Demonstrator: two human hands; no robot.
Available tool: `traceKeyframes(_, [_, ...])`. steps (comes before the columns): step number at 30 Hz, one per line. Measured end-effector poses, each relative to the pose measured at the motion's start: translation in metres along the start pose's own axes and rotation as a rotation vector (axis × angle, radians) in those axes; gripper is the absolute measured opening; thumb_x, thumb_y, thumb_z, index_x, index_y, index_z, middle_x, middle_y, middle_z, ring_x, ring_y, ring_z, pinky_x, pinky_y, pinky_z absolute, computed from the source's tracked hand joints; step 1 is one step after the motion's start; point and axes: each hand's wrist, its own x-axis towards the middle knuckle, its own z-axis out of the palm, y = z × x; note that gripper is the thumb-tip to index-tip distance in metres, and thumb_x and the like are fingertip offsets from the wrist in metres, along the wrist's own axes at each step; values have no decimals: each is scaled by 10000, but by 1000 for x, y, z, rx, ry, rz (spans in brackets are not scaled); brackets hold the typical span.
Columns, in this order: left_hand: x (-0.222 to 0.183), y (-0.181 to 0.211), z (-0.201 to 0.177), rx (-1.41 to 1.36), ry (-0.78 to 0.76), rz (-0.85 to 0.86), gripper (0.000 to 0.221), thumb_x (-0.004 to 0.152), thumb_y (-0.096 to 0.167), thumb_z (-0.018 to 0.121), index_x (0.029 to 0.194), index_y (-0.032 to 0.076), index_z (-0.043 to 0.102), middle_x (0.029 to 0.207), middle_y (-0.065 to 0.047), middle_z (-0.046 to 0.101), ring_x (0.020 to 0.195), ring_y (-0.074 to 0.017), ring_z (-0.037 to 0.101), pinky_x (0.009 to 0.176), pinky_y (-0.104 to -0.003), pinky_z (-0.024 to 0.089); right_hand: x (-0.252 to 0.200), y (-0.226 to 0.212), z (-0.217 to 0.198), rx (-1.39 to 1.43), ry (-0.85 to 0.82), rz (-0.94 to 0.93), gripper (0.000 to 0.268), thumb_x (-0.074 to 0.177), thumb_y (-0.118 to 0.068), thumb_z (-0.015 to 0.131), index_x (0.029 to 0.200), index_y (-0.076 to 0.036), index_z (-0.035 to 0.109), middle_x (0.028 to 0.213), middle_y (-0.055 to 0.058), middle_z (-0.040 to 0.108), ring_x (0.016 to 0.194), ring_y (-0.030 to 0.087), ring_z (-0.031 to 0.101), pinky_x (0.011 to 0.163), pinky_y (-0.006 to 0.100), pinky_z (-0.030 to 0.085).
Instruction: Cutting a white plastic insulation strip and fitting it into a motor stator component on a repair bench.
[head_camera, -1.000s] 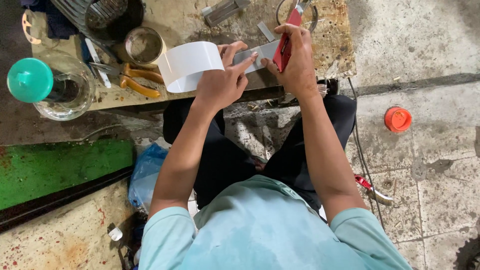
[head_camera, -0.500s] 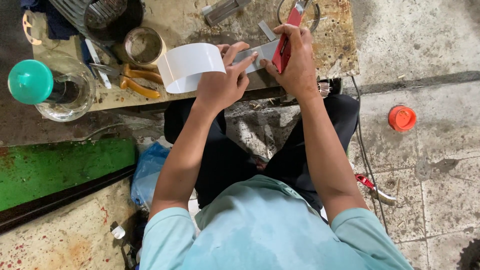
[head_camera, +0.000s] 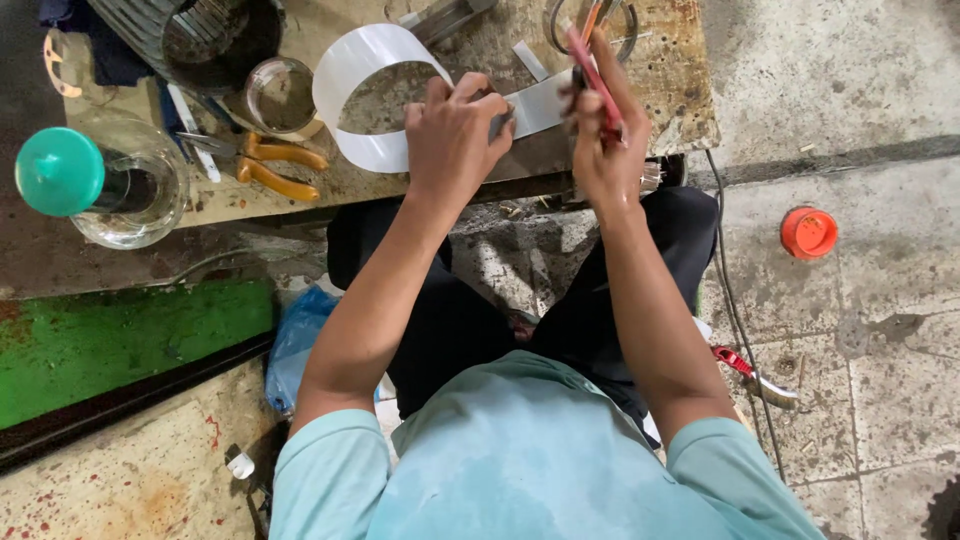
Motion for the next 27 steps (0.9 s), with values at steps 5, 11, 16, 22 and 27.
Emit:
traceKeyframes(5, [-4,-4,5,-12,56,56,181,867,345,853,892,178,788,1166,39,694,868,-216,580,683,-382,491,-23,-26,6,-204,68,49,433,1159,-314,480,1425,4,606,964,120,770,738,144,610,626,303,457])
traceKeyframes(11, [-6,-6,9,16,26,36,277,857,407,867,1034,201,814,1109,51,627,908,-213,557,690,-382,486,-27,-27,10,-263,-35,43,335,1122,-149,525,1366,67,603,1342,243,679,1126,324,732,929,393,592])
traceKeyframes(16, [-7,0,3,-23,17,-4,273,832,370,881,1038,204,816,1158,63,675,933,-227,566,726,-394,482,-30,-28,14,-279,-43,2,370,1113,-183,516,1348,85,616,1313,296,677,1126,382,718,931,425,589])
traceKeyframes(22, [-6,2,-5,-9,22,-6,237,863,361,853,1022,194,798,1155,53,645,966,-243,575,730,-424,481,-29,-34,15,-394,-61,29,357,1113,-196,540,1347,58,631,1314,259,694,1184,384,711,969,436,575])
traceKeyframes(27, [-6,3,-6,-23,13,-15,230,862,353,848,1016,191,799,1164,54,650,984,-244,566,755,-442,479,-26,-39,15,-423,-61,9,316,1082,-118,577,1336,57,645,1298,274,700,1159,392,730,944,434,599])
